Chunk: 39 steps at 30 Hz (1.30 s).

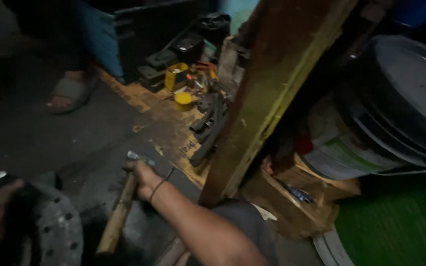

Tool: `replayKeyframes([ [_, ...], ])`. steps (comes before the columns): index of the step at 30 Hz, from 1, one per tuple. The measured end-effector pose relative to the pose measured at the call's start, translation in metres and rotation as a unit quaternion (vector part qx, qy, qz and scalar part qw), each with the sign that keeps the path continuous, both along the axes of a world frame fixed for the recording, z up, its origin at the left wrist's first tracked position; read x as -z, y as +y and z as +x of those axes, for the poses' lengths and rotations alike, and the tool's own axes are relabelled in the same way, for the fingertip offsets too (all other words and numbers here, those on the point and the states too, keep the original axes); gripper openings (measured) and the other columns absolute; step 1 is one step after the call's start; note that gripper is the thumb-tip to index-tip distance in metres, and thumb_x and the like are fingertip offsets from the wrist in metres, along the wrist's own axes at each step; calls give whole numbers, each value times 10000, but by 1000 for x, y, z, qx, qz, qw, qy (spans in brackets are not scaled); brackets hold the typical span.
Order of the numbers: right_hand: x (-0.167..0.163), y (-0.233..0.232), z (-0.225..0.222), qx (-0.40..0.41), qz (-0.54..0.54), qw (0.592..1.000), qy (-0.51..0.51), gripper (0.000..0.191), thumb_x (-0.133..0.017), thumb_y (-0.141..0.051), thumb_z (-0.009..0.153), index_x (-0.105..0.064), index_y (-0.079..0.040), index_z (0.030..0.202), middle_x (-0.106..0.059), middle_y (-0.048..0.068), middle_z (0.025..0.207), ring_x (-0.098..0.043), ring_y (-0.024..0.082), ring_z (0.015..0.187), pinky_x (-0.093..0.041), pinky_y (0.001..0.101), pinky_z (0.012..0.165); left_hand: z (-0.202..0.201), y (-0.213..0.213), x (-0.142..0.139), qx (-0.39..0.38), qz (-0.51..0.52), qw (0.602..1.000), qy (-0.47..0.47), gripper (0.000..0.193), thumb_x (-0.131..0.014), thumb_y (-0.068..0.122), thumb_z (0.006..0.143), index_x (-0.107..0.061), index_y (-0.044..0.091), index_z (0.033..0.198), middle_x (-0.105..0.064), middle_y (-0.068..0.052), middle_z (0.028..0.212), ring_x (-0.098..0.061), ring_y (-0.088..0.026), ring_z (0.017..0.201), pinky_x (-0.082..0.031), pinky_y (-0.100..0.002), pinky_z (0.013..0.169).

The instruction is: The person works on a clutch pressure plate assembly, using a hammer and a metal punch to drive out pins from the plate. The person repeatedly positions the punch and strikes it with the hammer, occasionally repositioning the assembly.

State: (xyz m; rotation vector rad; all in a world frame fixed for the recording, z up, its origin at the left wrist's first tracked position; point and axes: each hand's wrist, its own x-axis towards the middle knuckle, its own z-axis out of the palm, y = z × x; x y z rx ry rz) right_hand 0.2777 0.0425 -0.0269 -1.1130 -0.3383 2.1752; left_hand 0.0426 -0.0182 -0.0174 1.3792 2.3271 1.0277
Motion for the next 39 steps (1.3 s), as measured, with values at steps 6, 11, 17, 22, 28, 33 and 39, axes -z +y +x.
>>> replayKeyframes([
  [6, 26, 7, -23, -6, -17, 1000, 6, 191, -681, -205, 901, -595, -90, 1026, -587, 129, 869, -601, 339, 821, -561, 526, 761, -9, 5, 10, -42, 32, 998, 43, 590, -840, 360, 856, -689, -15, 1285, -702, -254, 1201, -676, -395, 1068, -508, -521, 882],
  [11, -17, -2, -38, 13, 469, 861, -194, 500, -688, -304, 957, -467, -23, 1307, -593, 88, 1087, -611, 251, 920, -562, 425, 741, -13, 2, 14, 29, 167, 986, -5, 412, -859, 289, 792, -743, -16, 1044, -750, -242, 992, -740, -357, 929, -551, -448, 807],
  [17, -100, -33, -61, -74, 781, 428, -448, 534, -711, -189, 954, -434, 7, 1365, -644, 166, 1039, -682, 331, 883, -563, 461, 722, -18, -3, 15, 43, 203, 978, -8, 293, -822, 213, 801, -732, -18, 958, -733, -249, 901, -717, -421, 890, -542, -478, 787],
  [22, -112, -43, -74, -199, 755, 263, -566, 591, -753, -142, 756, -513, -72, 1291, -650, 183, 952, -695, 395, 815, -551, 508, 631, -21, -5, 14, 45, 225, 973, -24, 204, -706, 62, 799, -752, 30, 996, -728, -246, 891, -728, -412, 901, -555, -466, 785],
  [28, -108, -43, -82, -196, 757, 235, -577, 449, -659, -140, 928, -542, -146, 1362, -694, 169, 941, -700, 400, 811, -552, 512, 652, -22, -6, 12, 41, 232, 971, -33, 310, -644, -28, 768, -767, 54, 1040, -718, -260, 900, -725, -423, 931, -556, -474, 800],
  [33, -126, -40, -86, -266, 731, 276, -564, 431, -706, -369, 879, -532, -114, 1179, -687, 189, 894, -681, 427, 775, -531, 555, 646, -22, -7, 9, 31, 210, 975, -60, 298, -675, -16, 741, -762, 48, 1018, -722, -257, 909, -725, -417, 935, -556, -469, 779],
  [39, -130, -36, -84, -173, 742, 277, -586, 394, -677, -354, 914, -506, -85, 1146, -675, 193, 855, -673, 429, 712, -528, 546, 609, -22, -9, 7, 61, 244, 964, -90, 186, -707, 78, 779, -781, 57, 948, -754, -209, 877, -747, -384, 860, -563, -448, 763],
])
